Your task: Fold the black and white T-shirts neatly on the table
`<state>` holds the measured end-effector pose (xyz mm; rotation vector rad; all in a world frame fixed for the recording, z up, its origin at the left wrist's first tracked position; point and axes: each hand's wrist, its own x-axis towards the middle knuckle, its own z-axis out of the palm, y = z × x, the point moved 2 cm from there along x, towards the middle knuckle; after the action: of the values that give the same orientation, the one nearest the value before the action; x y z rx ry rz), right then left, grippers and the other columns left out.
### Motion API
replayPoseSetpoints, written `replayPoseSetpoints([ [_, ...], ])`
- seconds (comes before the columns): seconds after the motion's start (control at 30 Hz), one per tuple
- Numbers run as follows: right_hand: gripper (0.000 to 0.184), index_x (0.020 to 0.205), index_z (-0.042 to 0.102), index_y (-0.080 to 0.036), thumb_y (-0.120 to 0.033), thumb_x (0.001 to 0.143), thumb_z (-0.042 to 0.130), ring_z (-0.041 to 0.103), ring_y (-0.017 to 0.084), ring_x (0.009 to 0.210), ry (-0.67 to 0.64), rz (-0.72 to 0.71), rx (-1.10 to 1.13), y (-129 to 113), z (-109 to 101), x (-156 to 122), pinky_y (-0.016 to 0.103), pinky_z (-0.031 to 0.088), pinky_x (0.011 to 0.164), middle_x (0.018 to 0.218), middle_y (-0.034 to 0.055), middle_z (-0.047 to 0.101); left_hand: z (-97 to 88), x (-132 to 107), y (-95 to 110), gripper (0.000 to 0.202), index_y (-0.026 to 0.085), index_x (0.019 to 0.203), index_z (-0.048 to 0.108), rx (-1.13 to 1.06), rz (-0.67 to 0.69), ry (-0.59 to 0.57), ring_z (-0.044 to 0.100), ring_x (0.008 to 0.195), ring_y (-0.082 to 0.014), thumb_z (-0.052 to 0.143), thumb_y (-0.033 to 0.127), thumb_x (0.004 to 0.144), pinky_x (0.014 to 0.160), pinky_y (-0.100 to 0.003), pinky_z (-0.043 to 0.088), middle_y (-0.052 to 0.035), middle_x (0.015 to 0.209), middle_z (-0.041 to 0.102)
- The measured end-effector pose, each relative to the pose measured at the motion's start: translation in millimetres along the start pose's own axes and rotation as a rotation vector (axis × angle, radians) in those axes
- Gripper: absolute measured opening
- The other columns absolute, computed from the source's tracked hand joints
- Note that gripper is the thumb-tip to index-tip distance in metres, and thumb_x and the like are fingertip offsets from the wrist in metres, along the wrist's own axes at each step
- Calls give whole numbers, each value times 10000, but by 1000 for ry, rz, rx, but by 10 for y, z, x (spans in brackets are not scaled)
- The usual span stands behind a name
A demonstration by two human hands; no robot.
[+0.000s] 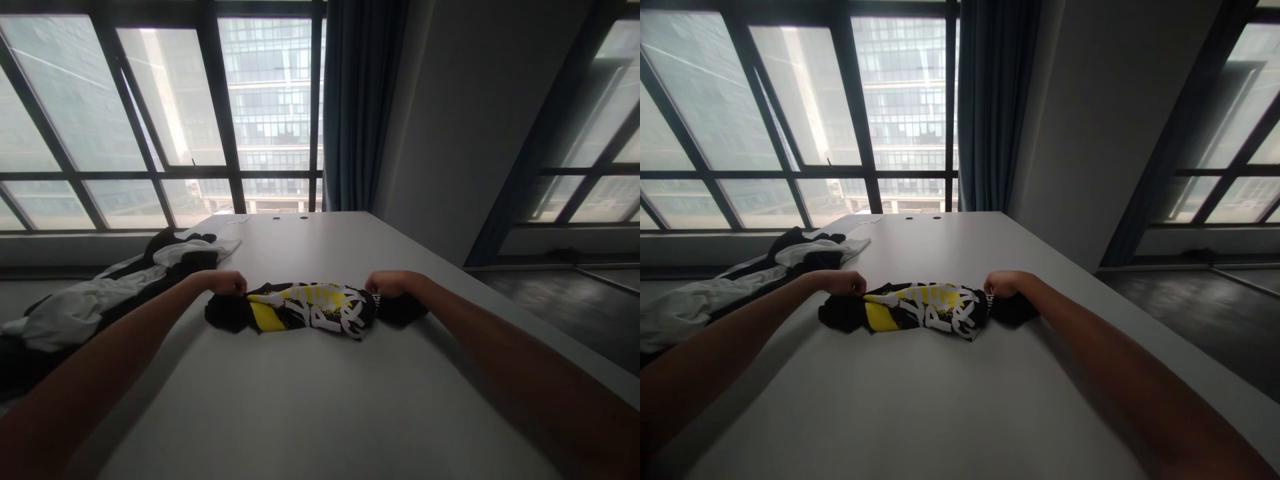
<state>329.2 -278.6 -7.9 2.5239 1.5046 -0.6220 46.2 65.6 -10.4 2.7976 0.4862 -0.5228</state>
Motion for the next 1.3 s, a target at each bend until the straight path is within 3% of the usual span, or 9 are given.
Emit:
replayPoseSetpoints([
  [0.13, 88, 837, 747, -159, -177, 761, 707, 673, 202, 845, 49, 67, -109, 77, -389, 33, 253, 463, 706, 900, 62, 749, -531, -100, -145, 243, 180, 840, 750, 19, -30, 113, 656, 838, -218, 745, 373, 693, 771, -287, 530, -31, 844, 746],
  [0.3, 220, 1089, 685, -171, -251, 930, 556, 656, 248, 925, 1085, 228, -77, 264, -1485, -234, 319, 463, 774, 1034, 131, 727, -1616, -548, -210, 537, 169, 1229, 669, -16, -180, 900, 627, 1084, -331, 460, 569, 937, 884, -442, 523, -91, 1113, 723],
  [0.43, 221, 1085, 630, -180, -302, 999, 467, 620, 258, 977, 1463, 144, 44, 237, -1906, -360, 353, 451, 821, 1079, 144, 686, -1880, -911, 107, 513, 236, 1261, 677, 31, -130, 1287, 626, 1056, -293, 515, 583, 919, 887, -419, 497, -21, 1134, 721],
  [0.6, 190, 1050, 623, -206, -321, 992, 483, 617, 259, 969, 1236, 114, 113, 246, -1622, -208, 353, 464, 813, 982, 104, 674, -1363, -985, 333, 294, 209, 1078, 733, 162, -152, 1093, 625, 988, -257, 597, 347, 857, 880, -368, 487, -18, 1007, 740],
  [0.73, 264, 793, 647, -185, -429, 829, 742, 623, 189, 654, 458, 104, 226, 358, -961, -206, 308, 489, 660, 673, 35, 624, -553, -866, 97, 281, 223, 951, 784, 45, -7, 362, 643, 902, -245, 674, 442, 813, 802, -321, 507, -14, 841, 734],
  [0.8, 367, 749, 639, -187, -493, 710, 839, 603, 162, 563, 4, 95, 326, 375, -660, -279, 295, 495, 601, 614, 1, 589, -286, -833, -87, 333, 218, 908, 784, -40, -101, 315, 652, 858, -263, 689, 513, 788, 765, -328, 522, -29, 749, 709],
  [0.87, 448, 793, 654, -189, -549, 640, 874, 629, 164, 573, -204, 76, 398, 357, -515, -325, 289, 511, 592, 640, -2, 611, -168, -782, -200, 373, 208, 869, 774, -91, -129, 312, 657, 820, -268, 681, 557, 779, 743, -329, 527, -43, 717, 697],
  [1.13, 479, 1188, 705, -166, -513, 859, 724, 693, 298, 1087, 227, 127, 20, 239, -508, 230, 376, 535, 926, 1187, 155, 725, 80, -413, 336, 749, 236, 1331, 649, 19, 136, 309, 611, 1205, -326, 705, 676, 727, 993, -352, 482, -125, 1373, 629],
  [1.3, 680, 1500, 491, -170, -416, 898, 690, 602, 302, 1278, 293, 145, -51, 213, -270, 532, 368, 474, 1042, 1426, 164, 610, 362, -233, 538, 590, 225, 1257, 703, 34, 97, 446, 617, 1181, -343, 604, 641, 850, 1014, -412, 466, -138, 1272, 664],
])
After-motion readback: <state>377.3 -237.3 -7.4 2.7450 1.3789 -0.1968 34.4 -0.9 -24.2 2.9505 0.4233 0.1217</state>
